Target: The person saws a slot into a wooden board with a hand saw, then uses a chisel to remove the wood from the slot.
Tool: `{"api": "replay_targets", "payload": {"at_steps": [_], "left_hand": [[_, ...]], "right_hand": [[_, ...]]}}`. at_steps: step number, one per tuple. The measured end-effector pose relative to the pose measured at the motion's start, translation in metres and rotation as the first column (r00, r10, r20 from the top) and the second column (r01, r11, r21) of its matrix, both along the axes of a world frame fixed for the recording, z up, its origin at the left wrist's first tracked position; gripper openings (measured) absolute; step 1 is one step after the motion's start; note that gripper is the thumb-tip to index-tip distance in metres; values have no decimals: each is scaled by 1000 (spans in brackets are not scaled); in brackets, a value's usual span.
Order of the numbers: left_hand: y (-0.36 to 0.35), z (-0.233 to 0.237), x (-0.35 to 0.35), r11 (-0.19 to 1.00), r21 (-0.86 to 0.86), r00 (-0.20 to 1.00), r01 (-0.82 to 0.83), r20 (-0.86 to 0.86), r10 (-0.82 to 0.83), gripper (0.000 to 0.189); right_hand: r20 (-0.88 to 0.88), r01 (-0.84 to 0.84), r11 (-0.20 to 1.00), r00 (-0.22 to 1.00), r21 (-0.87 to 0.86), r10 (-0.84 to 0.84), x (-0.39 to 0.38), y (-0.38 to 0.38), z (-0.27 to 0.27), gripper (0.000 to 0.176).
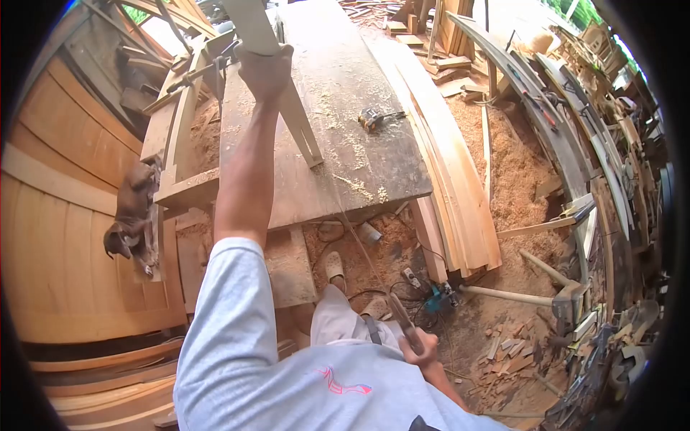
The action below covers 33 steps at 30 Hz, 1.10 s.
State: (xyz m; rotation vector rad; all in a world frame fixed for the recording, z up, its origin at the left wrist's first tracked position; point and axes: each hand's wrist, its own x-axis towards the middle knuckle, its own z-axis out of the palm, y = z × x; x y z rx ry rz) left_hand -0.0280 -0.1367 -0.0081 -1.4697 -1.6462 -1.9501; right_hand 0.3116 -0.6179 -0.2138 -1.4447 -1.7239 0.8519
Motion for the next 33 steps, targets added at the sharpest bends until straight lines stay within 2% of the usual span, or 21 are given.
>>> {"api": "replay_targets", "payload": {"at_steps": [4,5,8,9,10,11,12,13,15,16,17,18,19,21,22,23,24,26,29,31,33], "left_hand": [[9,2,-3,999,-32,994,28,110,-25,51],[21,0,-12,999,-8,997,-36,68,36,45],[45,-2,-39,944,-170,957,-282,15,289,42],[43,0,-50,966,-110,967,-235,76,244,44],[51,-4,-67,908,-190,927,-373,-31,375,44],[35,2,-71,924,-187,938,-335,27,345,42],[21,8,-70,910,-237,930,-341,60,364,40],[27,-5,-89,927,-114,923,-357,107,369,30],[-6,8,-86,930,2,918,-368,156,364,23],[-23,4,-88,948,-56,925,-312,209,317,21],[-17,-14,-116,957,-42,920,-288,266,288,20],[-32,-21,-118,938,-144,861,-315,372,346,19],[-40,-40,-126,951,-17,799,-307,539,268,24],[-61,-78,-138,942,27,531,-335,831,165,39],[-69,-103,-148,919,-71,385,-388,893,232,47],[-97,-82,-109,878,-287,197,-382,903,381,52],[-124,-61,-72,803,-494,6,-332,851,526,57],[-114,-128,-98,804,-451,-106,-387,888,447,70],[-121,-172,-96,761,-524,-144,-382,847,511,74],[-124,-202,-98,763,-472,-173,-443,879,444,72],[-133,-259,-106,778,-561,-186,-283,828,529,61]], "right_hand": [[137,75,994,988,-76,-64,50,-56,90,11],[59,182,962,983,-201,-174,54,-68,123,14],[70,373,900,928,-225,-367,85,-118,168,22],[67,524,837,852,-157,-520,86,-129,177,29],[2,585,801,808,-131,-590,91,-137,184,31],[-210,629,754,725,-188,-656,97,-158,170,26],[-190,582,795,772,-173,-606,116,-177,147,22],[-171,531,832,815,-161,-554,130,-199,119,18],[-299,709,696,643,-119,-706,102,-166,112,32],[-350,693,711,641,-119,-683,105,-160,97,30],[-471,812,579,485,-70,-737,104,-172,55,26],[-519,764,629,483,-144,-705,102,-158,69,24],[-569,702,682,481,-206,-667,103,-131,90,22],[-458,621,783,691,-19,-559,105,-103,99,19],[-564,602,784,598,-154,-570,104,-91,106,20],[-669,587,777,486,-227,-563,111,-83,97,22],[-615,577,778,526,-250,-587,109,-68,105,22],[-570,555,786,565,-271,-596,109,-31,121,23],[-603,500,830,591,-249,-537,105,14,145,24],[-725,405,873,510,-273,-463,111,31,137,23],[-732,279,924,566,-262,-378,110,42,133,23]]}}
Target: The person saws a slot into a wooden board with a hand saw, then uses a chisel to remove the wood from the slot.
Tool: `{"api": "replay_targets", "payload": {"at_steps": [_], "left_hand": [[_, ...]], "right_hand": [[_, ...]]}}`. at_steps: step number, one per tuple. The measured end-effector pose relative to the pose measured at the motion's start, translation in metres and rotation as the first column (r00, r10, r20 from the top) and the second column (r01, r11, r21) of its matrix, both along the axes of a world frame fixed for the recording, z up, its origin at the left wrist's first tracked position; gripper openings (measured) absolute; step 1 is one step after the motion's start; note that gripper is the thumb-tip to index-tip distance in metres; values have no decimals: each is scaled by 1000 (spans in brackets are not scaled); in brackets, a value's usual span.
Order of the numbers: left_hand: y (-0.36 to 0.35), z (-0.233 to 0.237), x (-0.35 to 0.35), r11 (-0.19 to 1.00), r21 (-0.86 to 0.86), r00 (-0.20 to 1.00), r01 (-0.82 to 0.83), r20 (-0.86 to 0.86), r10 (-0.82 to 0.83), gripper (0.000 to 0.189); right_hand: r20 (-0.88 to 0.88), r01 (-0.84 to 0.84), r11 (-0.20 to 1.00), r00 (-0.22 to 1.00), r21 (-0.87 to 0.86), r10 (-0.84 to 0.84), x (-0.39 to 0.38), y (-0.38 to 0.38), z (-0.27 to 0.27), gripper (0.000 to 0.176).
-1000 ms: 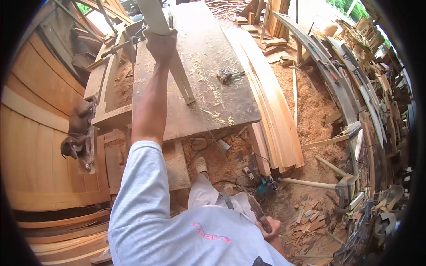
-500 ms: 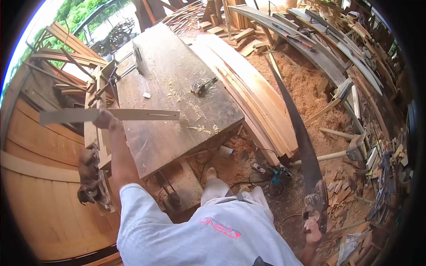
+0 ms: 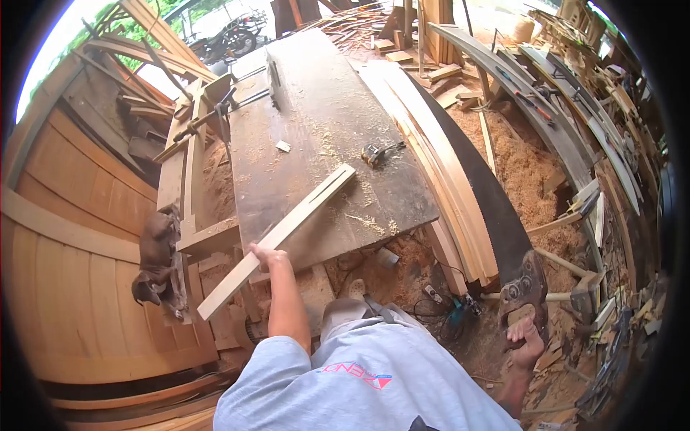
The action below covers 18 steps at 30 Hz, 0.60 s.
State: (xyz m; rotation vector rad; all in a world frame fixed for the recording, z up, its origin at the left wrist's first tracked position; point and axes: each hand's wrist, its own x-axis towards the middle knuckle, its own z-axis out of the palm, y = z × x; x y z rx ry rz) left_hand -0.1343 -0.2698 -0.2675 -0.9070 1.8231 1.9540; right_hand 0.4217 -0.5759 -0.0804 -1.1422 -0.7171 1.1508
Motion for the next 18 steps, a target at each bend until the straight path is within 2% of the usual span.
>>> {"api": "replay_targets", "payload": {"at_steps": [2,4,6,7,8,9,10,11,12,13,14,15,16,17,18], "left_hand": [[-33,-18,15,939,317,962,133,186,-199,47],[-67,-39,35,869,401,843,289,324,-430,39],[-74,-31,73,886,377,819,269,395,-416,38],[-74,-36,85,868,413,791,275,416,-448,37],[-74,-40,95,848,451,761,278,436,-481,37],[-74,-43,103,767,506,651,394,435,-622,33],[-70,-25,114,764,511,645,394,439,-626,33],[-64,-5,123,515,547,444,659,270,-854,35],[-55,22,132,192,519,165,833,98,-981,38],[-40,50,139,3,113,23,994,-183,-983,43],[-22,69,142,-85,-348,-219,934,-367,-904,47],[-4,65,141,30,-786,-423,617,-364,-830,53],[15,53,135,213,-969,-591,127,-246,-768,59],[33,31,125,217,-967,-591,133,-253,-766,59],[53,8,115,81,-979,-542,185,-170,-823,60]], "right_hand": [[8,70,997,998,-21,-69,-22,10,10,23],[-35,57,998,998,15,-56,-19,5,-9,22],[-115,5,1000,993,-4,-5,-15,1,-19,19],[-74,113,992,990,-49,-116,-27,5,-9,22],[-70,117,992,990,-48,-121,-24,4,-12,22],[32,68,997,997,-31,-67,-19,1,-17,22],[136,17,1000,991,-20,-14,-18,1,-16,25],[144,24,1000,989,-18,-21,-18,0,-15,25],[146,59,998,988,-30,-54,-21,0,-8,25],[148,95,995,985,-44,-88,-24,-2,-4,25],[154,103,994,984,-45,-95,-26,-5,-2,25],[145,142,989,980,-36,-135,-27,-8,-1,24],[134,179,984,976,-25,-174,-29,-9,0,24],[138,181,983,975,-19,-177,-35,-8,6,24],[188,204,979,962,-3,-200,-43,-7,17,23]]}}
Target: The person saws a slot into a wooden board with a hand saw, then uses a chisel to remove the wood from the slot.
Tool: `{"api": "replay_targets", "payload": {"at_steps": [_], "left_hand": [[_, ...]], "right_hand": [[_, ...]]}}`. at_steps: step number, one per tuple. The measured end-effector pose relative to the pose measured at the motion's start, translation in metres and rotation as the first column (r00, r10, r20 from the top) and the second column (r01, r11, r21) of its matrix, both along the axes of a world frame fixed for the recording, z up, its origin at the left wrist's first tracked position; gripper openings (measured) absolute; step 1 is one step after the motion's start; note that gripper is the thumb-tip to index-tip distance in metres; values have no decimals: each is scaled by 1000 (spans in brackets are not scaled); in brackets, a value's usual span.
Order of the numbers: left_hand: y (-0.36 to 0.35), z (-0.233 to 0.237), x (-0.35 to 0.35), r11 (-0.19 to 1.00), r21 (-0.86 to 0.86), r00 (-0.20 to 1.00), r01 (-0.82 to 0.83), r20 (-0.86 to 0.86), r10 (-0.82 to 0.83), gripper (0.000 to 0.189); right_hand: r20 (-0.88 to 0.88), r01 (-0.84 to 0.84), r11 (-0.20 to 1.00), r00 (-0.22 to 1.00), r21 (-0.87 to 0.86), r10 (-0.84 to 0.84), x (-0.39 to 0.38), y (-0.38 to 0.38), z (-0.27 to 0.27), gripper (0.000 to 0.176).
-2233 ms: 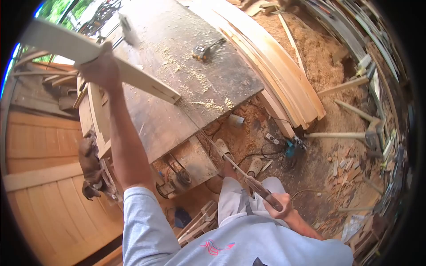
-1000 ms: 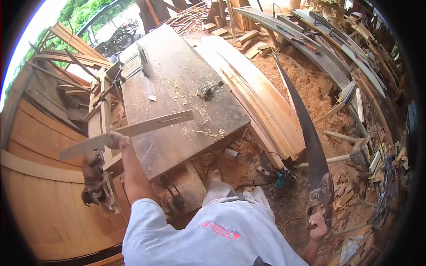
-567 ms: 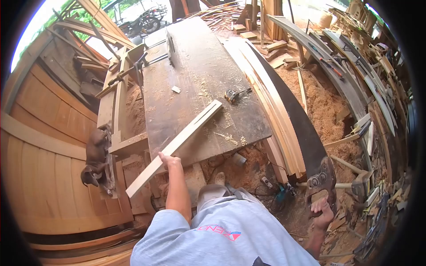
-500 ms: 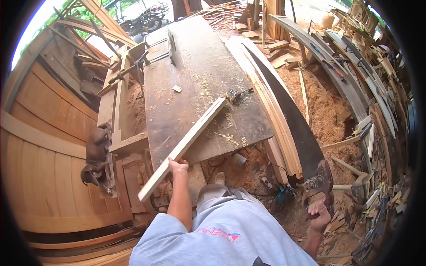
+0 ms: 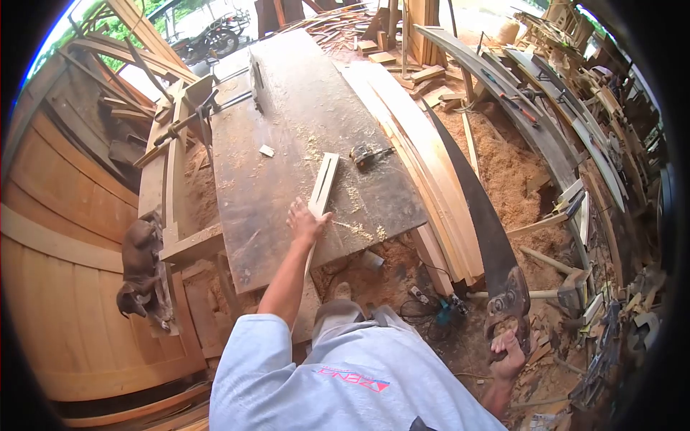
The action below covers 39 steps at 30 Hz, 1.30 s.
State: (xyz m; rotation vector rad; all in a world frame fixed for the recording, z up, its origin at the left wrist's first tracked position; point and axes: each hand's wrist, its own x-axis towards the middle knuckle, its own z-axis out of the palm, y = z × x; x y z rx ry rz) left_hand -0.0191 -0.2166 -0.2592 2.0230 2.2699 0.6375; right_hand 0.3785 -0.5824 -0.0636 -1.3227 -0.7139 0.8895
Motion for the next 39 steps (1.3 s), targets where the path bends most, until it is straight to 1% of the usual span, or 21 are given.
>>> {"api": "replay_targets", "payload": {"at_steps": [1,4,6,8,9,10,12,13,15,18,20,22,24,26,28,29,31,32,36,38,39], "left_hand": [[17,-21,-7,989,-146,997,-37,58,46,61],[25,-40,-8,995,-103,985,7,173,11,65],[29,-38,-4,998,-60,976,17,219,-4,59],[27,-8,-6,999,46,881,-11,473,-12,52],[23,28,-2,1000,8,822,-13,570,6,50],[19,58,2,1000,9,831,-20,556,12,50],[17,101,7,986,151,750,-76,660,-43,51],[19,112,7,984,154,759,-94,650,-29,51],[22,128,5,974,223,642,-47,753,-141,53],[13,136,6,979,201,605,-40,785,-136,60],[2,130,7,984,172,629,-54,771,-100,63],[-5,115,5,977,209,612,47,767,-194,58],[-7,101,0,984,155,601,87,780,-176,53],[-10,90,-2,986,92,594,136,789,-155,47],[-14,86,2,984,114,606,137,776,-174,34],[-14,85,3,982,102,611,161,771,-180,34],[-16,91,5,974,146,469,175,857,-213,32],[-16,94,6,972,140,473,188,854,-215,32],[-14,108,12,966,195,498,170,829,-254,29],[-8,119,12,975,200,478,97,850,-222,30],[-4,130,14,965,253,442,74,859,-259,31]], "right_hand": [[54,25,1000,998,9,-26,-6,1,6,22],[34,132,991,991,-1,-132,-12,-8,1,20],[88,127,992,988,27,-129,-19,-9,12,19],[18,202,979,979,12,-202,-17,-18,1,25],[2,203,979,979,10,-203,-19,-19,-1,25],[1,211,977,977,-3,-211,-20,-18,-3,24],[3,211,977,977,-24,-211,-22,-9,-4,22],[2,201,979,980,-39,-201,-24,-4,-3,21],[-28,154,988,988,-25,-154,-25,3,-11,21],[-43,113,994,993,3,-112,-25,11,-11,24],[154,-17,1000,988,17,14,-21,9,-8,29],[130,-58,998,990,-39,62,-21,2,4,35],[188,-74,997,979,-15,75,-18,-10,1,37],[170,-49,998,984,-41,55,-12,-25,7,40],[279,-108,987,951,-115,137,-2,-43,9,41],[306,-116,986,940,-120,148,1,-50,12,41],[335,-119,986,930,-113,150,3,-58,21,41],[376,-145,985,911,-97,171,5,-61,21,41],[361,-119,986,920,-116,153,10,-79,11,40],[406,-152,982,895,-113,185,17,-88,8,38],[410,-148,983,894,-111,181,17,-93,11,38]]}}
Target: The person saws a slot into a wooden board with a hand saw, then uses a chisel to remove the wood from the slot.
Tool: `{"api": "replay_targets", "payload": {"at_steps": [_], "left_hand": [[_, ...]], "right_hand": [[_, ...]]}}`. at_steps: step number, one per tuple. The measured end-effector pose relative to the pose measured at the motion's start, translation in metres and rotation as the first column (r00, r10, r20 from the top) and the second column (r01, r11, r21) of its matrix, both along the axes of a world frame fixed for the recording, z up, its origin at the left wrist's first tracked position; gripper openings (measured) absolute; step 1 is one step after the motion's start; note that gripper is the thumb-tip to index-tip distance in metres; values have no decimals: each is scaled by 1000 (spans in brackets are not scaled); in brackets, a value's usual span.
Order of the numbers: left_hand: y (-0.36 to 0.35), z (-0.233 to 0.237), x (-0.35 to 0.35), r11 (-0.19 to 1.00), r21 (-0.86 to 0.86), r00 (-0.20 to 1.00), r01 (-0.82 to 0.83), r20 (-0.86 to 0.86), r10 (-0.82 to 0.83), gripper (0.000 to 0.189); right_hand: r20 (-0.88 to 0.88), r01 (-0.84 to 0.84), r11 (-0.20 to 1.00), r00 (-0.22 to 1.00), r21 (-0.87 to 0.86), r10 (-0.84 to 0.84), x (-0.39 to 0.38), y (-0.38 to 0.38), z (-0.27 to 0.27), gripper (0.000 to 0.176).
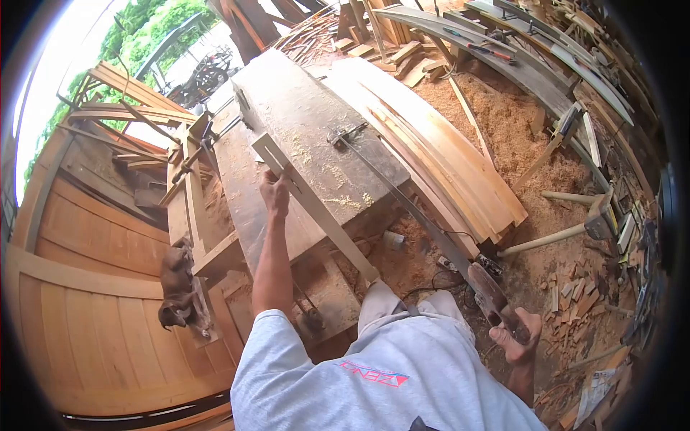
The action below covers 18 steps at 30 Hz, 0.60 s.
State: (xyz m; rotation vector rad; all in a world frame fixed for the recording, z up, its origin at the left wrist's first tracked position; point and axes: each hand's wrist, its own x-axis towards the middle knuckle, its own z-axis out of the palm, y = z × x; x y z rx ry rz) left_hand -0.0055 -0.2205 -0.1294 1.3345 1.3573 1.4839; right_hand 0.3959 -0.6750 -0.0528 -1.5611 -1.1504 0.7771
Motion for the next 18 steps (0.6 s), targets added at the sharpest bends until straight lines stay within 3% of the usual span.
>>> {"api": "replay_targets", "payload": {"at_steps": [2,5,6,7,9,11,13,15,16,18], "left_hand": [[13,21,-6,999,43,999,-26,-35,27,30],[30,60,-14,998,66,990,-16,-142,25,36],[34,72,-18,999,23,992,22,-124,-19,48],[35,88,-20,999,-36,979,30,-202,-37,60],[38,113,-26,992,-96,858,80,-501,-117,68],[34,127,-21,980,-174,796,97,-578,-181,68],[28,135,-11,989,-119,703,85,-697,-144,61],[32,136,-6,992,-104,609,75,-782,-128,64],[33,136,-5,991,-112,611,74,-780,-134,64],[34,139,-2,996,-61,468,62,-880,-83,65]], "right_hand": [[-91,29,999,995,-34,-32,1,-12,12,37],[-79,-39,996,996,-81,33,16,-31,42,38],[46,-6,999,999,-49,8,23,-45,39,40],[45,-4,999,999,-51,7,29,-56,43,40],[156,-122,981,977,-149,145,43,-78,63,43],[154,-107,974,978,-199,139,39,-89,83,47],[151,-88,965,980,-246,127,41,-103,84,52],[345,-46,981,932,-190,111,51,-123,79,50],[346,-47,979,931,-198,115,49,-129,80,50],[618,54,998,786,-26,-26,45,-138,83,48]]}}
